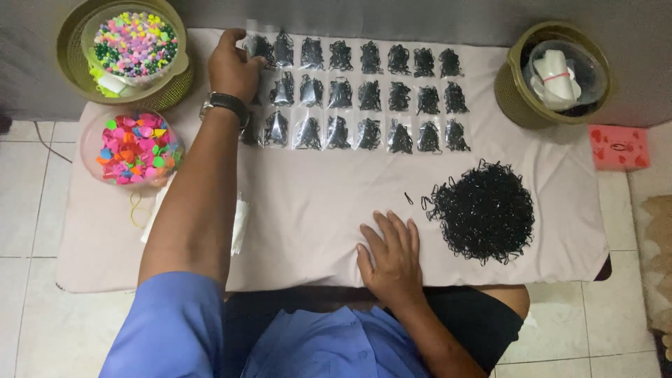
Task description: The person counts out small black hair ties and places them into small transparent plastic bags.
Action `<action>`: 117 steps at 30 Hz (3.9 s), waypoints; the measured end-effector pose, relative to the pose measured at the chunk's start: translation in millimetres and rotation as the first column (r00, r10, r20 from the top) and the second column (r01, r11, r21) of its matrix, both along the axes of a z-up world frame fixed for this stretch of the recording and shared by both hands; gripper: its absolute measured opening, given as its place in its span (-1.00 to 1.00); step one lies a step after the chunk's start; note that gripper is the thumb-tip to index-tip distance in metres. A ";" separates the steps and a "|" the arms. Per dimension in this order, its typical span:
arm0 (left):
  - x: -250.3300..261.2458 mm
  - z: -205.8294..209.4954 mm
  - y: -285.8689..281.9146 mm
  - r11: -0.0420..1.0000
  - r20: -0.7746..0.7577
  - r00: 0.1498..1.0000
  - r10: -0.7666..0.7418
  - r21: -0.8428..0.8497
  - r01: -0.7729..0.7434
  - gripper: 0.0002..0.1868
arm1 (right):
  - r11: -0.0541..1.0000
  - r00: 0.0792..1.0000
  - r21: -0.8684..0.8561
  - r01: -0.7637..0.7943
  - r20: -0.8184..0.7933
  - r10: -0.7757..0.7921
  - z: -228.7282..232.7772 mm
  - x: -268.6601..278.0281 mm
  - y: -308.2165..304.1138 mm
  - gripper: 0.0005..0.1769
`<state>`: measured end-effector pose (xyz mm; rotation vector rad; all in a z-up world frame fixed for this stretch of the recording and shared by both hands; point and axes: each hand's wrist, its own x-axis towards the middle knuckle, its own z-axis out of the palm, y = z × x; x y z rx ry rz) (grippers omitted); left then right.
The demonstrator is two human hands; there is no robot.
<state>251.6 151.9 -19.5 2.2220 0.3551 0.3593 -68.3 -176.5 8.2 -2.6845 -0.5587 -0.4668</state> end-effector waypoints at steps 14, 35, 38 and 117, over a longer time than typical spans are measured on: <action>-42.1 21.0 -28.0 0.847 0.094 0.946 -0.309 0.480 0.229 -0.57 | 1.000 1.000 -0.003 0.015 -0.015 -0.016 -1.3 1.1 1.3 -0.68; -335.0 210.7 -165.8 -0.072 0.639 0.282 -0.715 -0.469 0.880 -0.72 | 1.000 0.994 0.003 0.014 -0.109 -0.014 -13.4 -0.8 -4.6 -0.58; -347.8 212.7 -160.1 0.026 0.574 0.305 -0.760 -0.442 0.897 -0.75 | 1.000 0.986 0.005 0.009 -0.167 -0.008 -8.6 6.8 -5.2 -0.51; -334.0 86.9 -149.3 0.779 0.047 0.956 -0.291 -0.569 0.265 -0.90 | 0.686 0.826 0.721 0.099 -0.444 0.348 54.3 10.9 -3.0 -0.86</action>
